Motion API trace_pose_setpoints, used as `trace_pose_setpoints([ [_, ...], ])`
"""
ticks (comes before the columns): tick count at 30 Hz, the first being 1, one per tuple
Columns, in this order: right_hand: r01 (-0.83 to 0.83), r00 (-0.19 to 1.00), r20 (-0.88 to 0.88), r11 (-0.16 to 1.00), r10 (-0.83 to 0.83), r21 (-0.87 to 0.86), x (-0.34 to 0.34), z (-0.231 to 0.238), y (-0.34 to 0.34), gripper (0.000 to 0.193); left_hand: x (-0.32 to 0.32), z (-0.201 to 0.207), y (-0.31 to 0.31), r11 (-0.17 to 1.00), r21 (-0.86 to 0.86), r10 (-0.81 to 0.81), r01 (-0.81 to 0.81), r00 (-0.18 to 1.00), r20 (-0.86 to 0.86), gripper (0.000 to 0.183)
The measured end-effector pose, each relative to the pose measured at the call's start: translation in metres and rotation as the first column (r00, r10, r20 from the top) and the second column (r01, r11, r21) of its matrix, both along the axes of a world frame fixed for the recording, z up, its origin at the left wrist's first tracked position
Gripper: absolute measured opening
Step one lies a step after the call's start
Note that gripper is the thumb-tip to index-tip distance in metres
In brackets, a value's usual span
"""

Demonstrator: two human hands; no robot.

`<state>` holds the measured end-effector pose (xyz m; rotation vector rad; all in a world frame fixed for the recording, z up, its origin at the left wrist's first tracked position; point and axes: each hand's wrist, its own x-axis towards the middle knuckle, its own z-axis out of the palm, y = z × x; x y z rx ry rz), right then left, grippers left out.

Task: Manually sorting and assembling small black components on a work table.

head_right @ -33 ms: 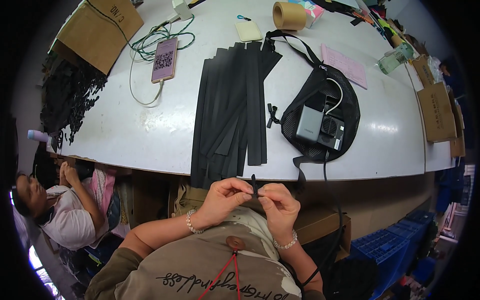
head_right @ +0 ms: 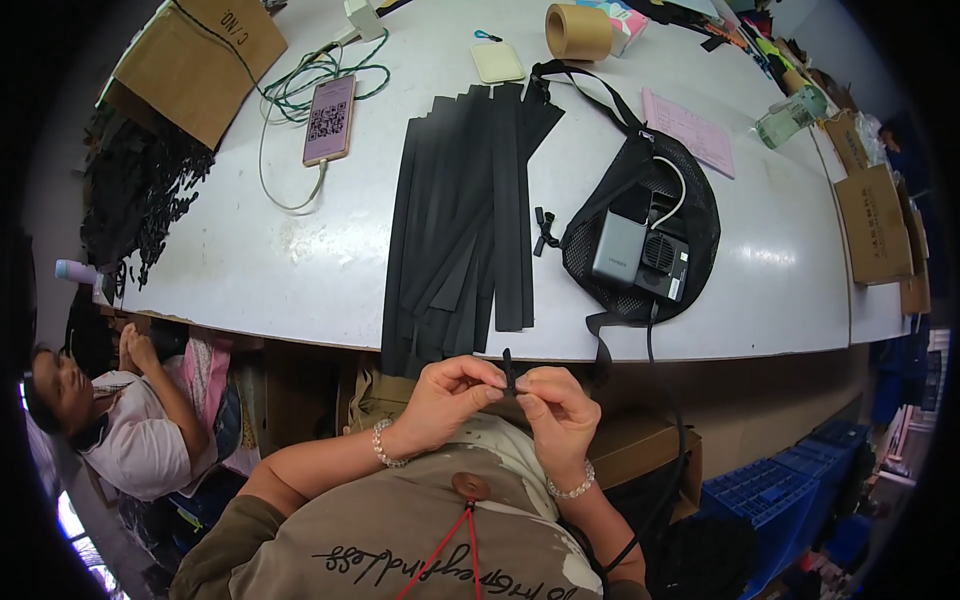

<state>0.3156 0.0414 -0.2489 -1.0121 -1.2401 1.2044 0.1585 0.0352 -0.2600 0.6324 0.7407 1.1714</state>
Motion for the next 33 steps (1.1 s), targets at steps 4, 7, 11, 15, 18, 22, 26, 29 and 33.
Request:
trace_pose_setpoints([
  [4,-0.004,1.000,0.001,1.000,0.004,0.016,0.000,0.002,0.000,0.010,0.000,0.000,0.001,0.999,0.043,0.000,0.001,1.000,-0.018,0.010],
  [7,-0.002,1.000,0.022,1.000,0.002,-0.015,0.000,0.003,0.000,0.010,0.000,0.001,0.001,1.000,0.002,-0.008,0.008,1.000,-0.025,0.012],
  [11,0.017,0.999,0.039,0.996,-0.014,-0.083,-0.002,0.010,0.000,0.008,-0.001,0.007,0.003,0.999,-0.022,-0.026,0.026,1.000,-0.003,0.014],
  [15,0.012,1.000,0.019,0.989,-0.010,-0.145,-0.005,0.014,0.000,0.008,0.000,0.007,0.006,0.998,-0.041,-0.040,0.041,0.999,0.027,0.016],
  [18,-0.009,1.000,-0.025,0.984,0.005,-0.177,-0.007,0.016,0.002,0.009,-0.002,0.014,0.008,0.993,-0.116,0.002,0.004,0.999,0.050,0.017],
  [22,-0.083,0.996,-0.041,0.984,0.078,-0.159,-0.015,0.029,0.019,0.009,-0.010,0.035,0.018,0.989,-0.131,0.075,-0.067,0.996,0.057,0.016],
  [26,-0.136,0.991,-0.008,0.989,0.136,-0.059,-0.026,0.040,0.040,0.010,-0.022,0.051,0.033,0.994,-0.041,0.100,-0.100,0.995,0.004,0.017],
  [29,-0.165,0.986,-0.022,0.984,0.164,-0.059,-0.038,0.040,0.049,0.012,-0.028,0.045,0.044,0.977,0.041,0.214,-0.211,0.974,-0.078,0.017],
  [33,-0.152,0.988,-0.042,0.985,0.149,-0.084,-0.045,0.031,0.057,0.014,-0.031,0.035,0.052,0.965,0.071,0.257,-0.251,0.962,-0.094,0.015],
])
